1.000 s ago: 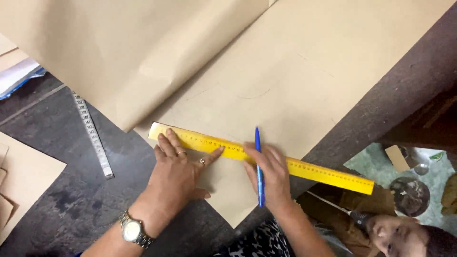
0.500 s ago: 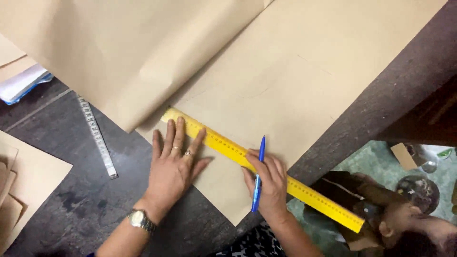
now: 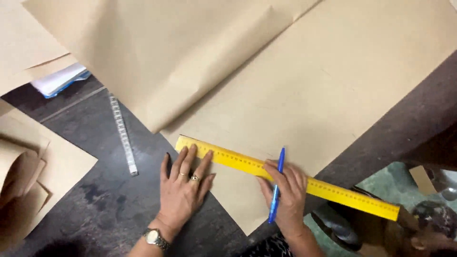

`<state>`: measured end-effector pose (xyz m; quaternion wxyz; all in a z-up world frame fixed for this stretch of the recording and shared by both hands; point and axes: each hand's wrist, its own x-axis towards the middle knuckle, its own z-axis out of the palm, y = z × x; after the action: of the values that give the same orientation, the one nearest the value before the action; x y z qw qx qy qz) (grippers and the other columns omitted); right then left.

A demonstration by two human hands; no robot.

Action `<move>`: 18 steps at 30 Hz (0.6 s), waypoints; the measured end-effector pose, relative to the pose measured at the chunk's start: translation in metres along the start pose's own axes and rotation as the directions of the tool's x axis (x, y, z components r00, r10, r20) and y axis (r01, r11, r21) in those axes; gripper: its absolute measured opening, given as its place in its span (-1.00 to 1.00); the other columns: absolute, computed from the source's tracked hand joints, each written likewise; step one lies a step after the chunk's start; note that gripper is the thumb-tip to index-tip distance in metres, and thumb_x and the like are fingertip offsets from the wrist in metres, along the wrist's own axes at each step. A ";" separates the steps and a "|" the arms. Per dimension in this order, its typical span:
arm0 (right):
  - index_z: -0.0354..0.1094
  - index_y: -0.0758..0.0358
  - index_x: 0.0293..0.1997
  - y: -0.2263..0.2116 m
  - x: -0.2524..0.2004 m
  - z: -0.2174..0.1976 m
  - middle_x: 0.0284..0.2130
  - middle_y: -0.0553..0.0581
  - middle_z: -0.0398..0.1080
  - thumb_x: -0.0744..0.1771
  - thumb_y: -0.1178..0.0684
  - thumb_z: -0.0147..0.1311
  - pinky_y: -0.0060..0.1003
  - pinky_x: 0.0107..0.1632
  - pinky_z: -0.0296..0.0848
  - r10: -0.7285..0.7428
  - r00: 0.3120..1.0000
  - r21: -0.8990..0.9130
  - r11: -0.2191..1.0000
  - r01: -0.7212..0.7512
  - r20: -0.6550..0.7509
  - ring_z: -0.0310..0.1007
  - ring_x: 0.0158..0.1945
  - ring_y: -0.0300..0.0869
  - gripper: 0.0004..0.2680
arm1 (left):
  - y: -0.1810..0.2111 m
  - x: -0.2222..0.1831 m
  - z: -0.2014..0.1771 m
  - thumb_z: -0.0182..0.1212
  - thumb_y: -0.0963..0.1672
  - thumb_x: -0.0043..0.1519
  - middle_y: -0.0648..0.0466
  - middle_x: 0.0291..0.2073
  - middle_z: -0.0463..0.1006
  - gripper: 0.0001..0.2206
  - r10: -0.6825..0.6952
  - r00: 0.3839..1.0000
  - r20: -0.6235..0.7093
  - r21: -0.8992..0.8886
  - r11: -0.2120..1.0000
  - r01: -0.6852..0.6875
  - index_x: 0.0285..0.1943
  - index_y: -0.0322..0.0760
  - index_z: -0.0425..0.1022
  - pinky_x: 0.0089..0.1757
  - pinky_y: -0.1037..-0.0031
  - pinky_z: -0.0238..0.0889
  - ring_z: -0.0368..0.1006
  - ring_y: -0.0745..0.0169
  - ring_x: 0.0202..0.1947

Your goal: Drawing lines and marking measurements on brown paper patterns using a ruler and a pen.

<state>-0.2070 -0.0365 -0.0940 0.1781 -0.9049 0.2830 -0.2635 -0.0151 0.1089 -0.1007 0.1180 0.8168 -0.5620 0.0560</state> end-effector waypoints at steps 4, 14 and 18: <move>0.30 0.20 0.02 -0.002 0.002 -0.001 -0.07 0.13 0.45 0.25 0.08 0.26 -0.13 0.10 0.33 -0.002 1.000 -0.025 1.000 0.002 -0.006 0.38 0.03 -0.06 -0.71 | -0.001 0.002 0.001 0.07 0.07 0.24 -0.03 0.31 0.24 -0.50 -0.012 1.000 -0.009 -0.038 0.999 0.012 0.38 0.05 0.19 0.23 -0.05 -0.06 0.21 0.01 0.29; 0.30 0.20 -0.01 -0.005 0.004 -0.003 -0.07 0.14 0.43 0.26 0.11 0.23 -0.11 0.08 0.30 0.015 1.000 -0.041 0.999 -0.015 0.013 0.39 0.01 -0.02 -0.75 | -0.002 0.004 0.003 0.02 0.09 0.25 -0.02 0.36 0.17 -0.48 -0.023 0.999 0.044 -0.054 0.998 0.025 0.41 0.06 0.15 0.26 -0.10 -0.19 0.12 0.01 0.35; 0.31 0.19 0.01 -0.006 0.004 -0.003 -0.02 0.13 0.42 0.27 0.08 0.21 -0.13 0.11 0.27 0.083 0.996 -0.028 0.996 -0.082 0.032 0.38 0.06 -0.03 -0.75 | -0.001 0.012 0.003 -0.06 0.09 0.28 -0.01 0.39 0.12 -0.49 -0.034 0.996 0.081 -0.067 0.997 0.039 0.42 0.06 0.12 0.26 -0.14 -0.23 0.07 0.03 0.37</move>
<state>-0.2039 -0.0348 -0.0871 0.1817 -0.8989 0.3206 -0.2369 -0.0098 0.0978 -0.1007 0.1246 0.8240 -0.5527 0.0021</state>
